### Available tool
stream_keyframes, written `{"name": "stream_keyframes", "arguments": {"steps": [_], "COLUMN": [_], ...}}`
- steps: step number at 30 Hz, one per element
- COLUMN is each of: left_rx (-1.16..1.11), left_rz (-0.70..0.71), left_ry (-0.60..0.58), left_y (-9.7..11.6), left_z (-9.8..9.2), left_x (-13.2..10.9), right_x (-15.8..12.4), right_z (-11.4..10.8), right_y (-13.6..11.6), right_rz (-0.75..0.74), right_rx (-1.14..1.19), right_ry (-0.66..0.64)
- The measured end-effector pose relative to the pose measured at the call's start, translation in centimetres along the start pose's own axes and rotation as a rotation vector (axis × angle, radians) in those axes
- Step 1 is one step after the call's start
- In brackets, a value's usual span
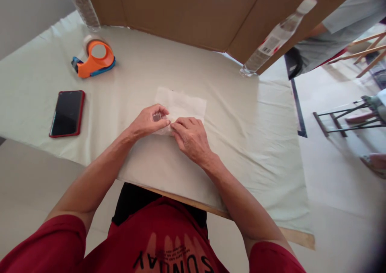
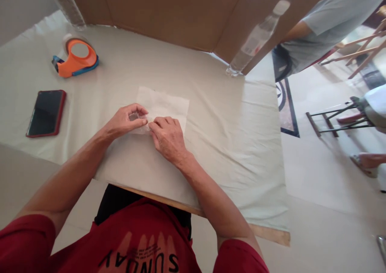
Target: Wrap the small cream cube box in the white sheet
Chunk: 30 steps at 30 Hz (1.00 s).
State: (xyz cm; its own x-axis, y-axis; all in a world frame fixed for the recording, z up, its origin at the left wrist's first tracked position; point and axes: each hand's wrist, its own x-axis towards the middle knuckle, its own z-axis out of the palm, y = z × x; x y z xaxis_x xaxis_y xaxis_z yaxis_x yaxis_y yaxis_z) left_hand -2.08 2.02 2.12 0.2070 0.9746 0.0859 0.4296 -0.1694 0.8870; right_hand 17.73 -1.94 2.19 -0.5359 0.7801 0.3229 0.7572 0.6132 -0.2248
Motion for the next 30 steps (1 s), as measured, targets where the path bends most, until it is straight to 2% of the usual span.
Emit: {"name": "stream_keyframes", "arguments": {"steps": [3,9,15,20,30], "left_rx": [-0.018,0.094,0.268,0.116,0.139], "left_rz": [-0.028,-0.077,-0.152,-0.377,-0.397], "left_ry": [-0.027,0.032,0.202,0.112,-0.062], "left_y": [-0.2,-1.1,-2.2,-1.6,-0.6], "left_z": [-1.1,-2.1,-2.6,-3.1,-3.0], "left_x": [-0.1,-0.2,0.0,0.0,-0.1], "right_x": [0.0,0.1,0.1,0.1,0.3], "right_z": [-0.1,0.2,0.5,0.7,0.8], "right_y": [-0.1,-0.4,-0.7,-0.8,-1.0], "right_rz": [-0.001,-0.006,-0.013,-0.016,0.0], "right_rx": [-0.018,-0.077,-0.145,-0.184,-0.188], "right_ry": [-0.016,-0.024,-0.016,0.0,-0.016]}}
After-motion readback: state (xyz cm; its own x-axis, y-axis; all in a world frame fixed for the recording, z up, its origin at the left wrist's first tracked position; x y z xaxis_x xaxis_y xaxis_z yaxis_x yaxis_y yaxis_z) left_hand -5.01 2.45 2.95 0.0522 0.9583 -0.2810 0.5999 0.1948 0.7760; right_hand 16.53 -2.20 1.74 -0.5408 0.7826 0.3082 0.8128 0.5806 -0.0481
